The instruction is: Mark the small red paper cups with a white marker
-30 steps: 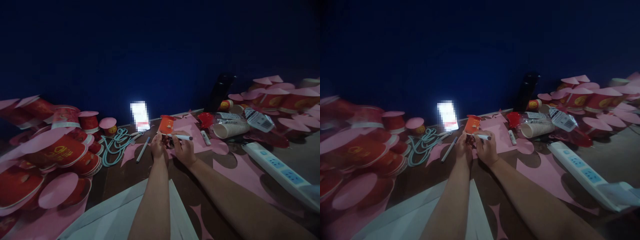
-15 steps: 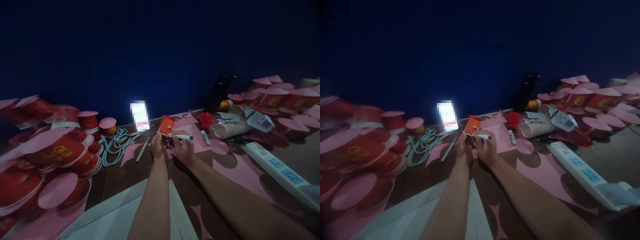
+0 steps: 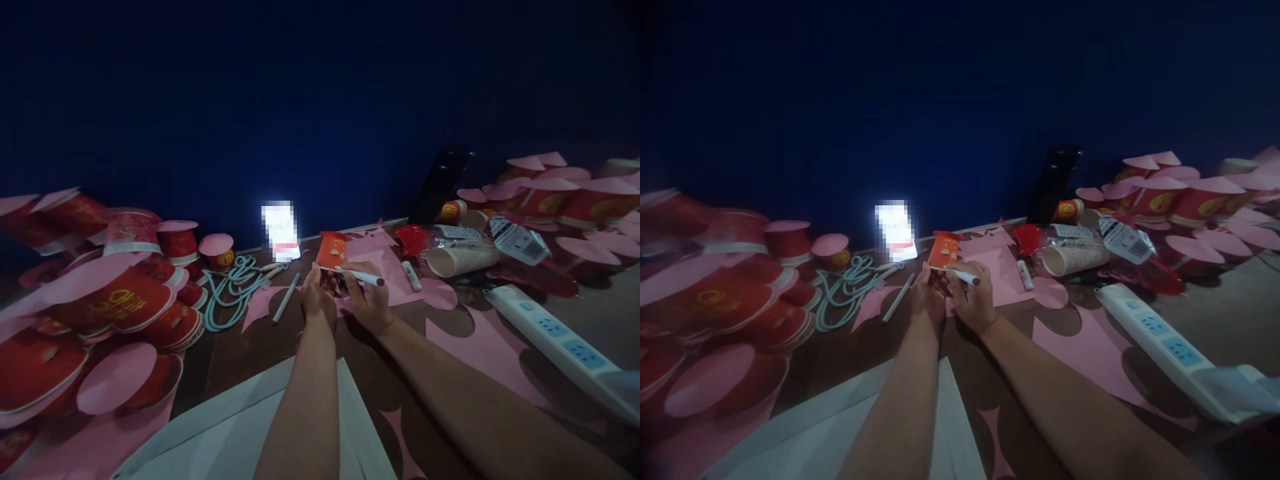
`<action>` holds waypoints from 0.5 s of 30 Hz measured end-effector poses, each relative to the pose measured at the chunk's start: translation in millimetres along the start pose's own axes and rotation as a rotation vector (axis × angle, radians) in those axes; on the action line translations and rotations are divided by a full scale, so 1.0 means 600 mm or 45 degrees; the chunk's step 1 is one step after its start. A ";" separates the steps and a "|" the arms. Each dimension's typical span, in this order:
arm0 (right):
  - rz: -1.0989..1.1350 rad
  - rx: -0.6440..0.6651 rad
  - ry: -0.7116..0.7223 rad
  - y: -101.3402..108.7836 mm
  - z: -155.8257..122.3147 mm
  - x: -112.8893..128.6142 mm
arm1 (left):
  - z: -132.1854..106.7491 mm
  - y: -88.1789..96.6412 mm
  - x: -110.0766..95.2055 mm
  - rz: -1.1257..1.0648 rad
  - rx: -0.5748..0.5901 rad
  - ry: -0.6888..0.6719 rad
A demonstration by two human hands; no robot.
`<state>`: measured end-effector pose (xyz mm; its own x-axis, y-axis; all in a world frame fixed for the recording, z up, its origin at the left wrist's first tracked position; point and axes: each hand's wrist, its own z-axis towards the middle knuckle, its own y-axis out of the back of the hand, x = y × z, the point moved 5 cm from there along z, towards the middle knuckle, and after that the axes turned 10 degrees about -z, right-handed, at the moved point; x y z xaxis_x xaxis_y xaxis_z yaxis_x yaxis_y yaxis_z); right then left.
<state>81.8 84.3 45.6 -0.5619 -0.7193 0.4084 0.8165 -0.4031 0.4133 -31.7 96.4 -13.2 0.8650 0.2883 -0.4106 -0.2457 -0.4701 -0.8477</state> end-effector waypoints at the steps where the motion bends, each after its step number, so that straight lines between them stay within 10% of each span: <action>1: 0.000 0.003 0.006 0.000 0.000 0.001 | 0.000 0.000 0.000 0.010 -0.001 -0.010; 15: -0.058 -0.017 0.037 0.000 0.002 0.003 | -0.002 -0.001 -0.002 0.073 0.037 -0.071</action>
<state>80.9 83.8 47.5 -0.5945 -0.7162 0.3657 0.7920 -0.4429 0.4201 -32.2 95.6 -11.8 0.8237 0.3083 -0.4759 -0.3073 -0.4627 -0.8316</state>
